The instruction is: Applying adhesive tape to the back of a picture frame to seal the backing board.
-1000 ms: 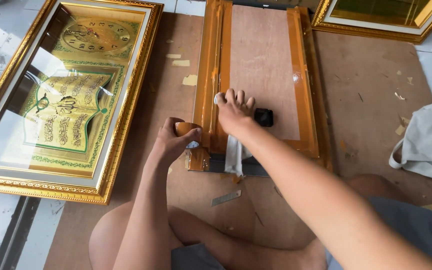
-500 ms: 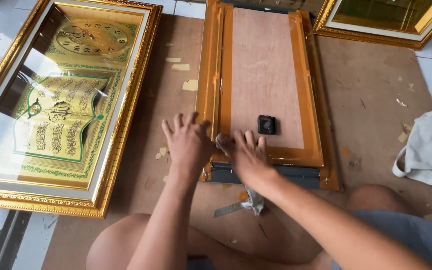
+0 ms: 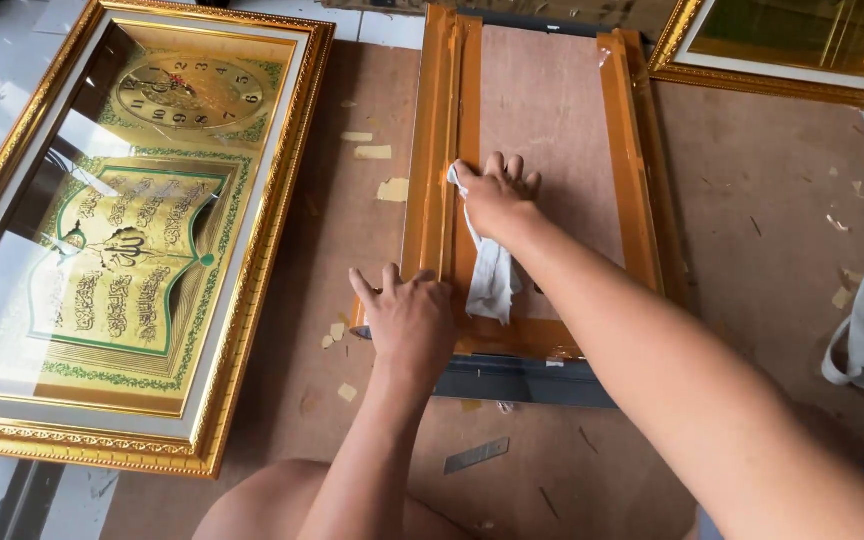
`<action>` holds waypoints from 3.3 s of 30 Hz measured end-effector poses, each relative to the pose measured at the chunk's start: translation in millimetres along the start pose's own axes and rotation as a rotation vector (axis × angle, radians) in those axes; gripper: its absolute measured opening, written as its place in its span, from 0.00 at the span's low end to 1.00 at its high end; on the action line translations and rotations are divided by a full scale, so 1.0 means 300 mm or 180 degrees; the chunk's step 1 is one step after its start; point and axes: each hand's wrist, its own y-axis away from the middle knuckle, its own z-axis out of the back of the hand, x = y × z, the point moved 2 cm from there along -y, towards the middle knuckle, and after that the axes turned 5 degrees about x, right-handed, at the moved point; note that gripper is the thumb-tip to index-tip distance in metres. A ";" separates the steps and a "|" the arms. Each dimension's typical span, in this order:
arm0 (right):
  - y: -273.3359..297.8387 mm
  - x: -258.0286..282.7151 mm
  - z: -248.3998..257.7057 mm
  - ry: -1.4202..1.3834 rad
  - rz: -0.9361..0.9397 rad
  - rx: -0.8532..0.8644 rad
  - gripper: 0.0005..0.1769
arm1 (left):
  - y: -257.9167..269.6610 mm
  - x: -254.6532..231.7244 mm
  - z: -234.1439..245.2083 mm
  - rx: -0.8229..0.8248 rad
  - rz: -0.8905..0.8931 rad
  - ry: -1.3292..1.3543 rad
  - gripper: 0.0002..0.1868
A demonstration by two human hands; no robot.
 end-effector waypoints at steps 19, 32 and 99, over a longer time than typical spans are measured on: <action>0.379 0.041 -0.057 0.0491 0.1121 -0.0466 0.31 | 0.028 -0.020 0.045 -0.0264 0.0041 0.0137 0.18; -0.201 0.013 -0.112 0.0300 0.0064 -0.0429 0.36 | -0.011 0.009 0.007 -0.0227 -0.0068 0.0165 0.14; 0.844 0.033 -0.212 -0.3170 0.0072 -0.0118 0.21 | 0.180 0.123 -0.125 -0.1462 0.1665 0.4441 0.59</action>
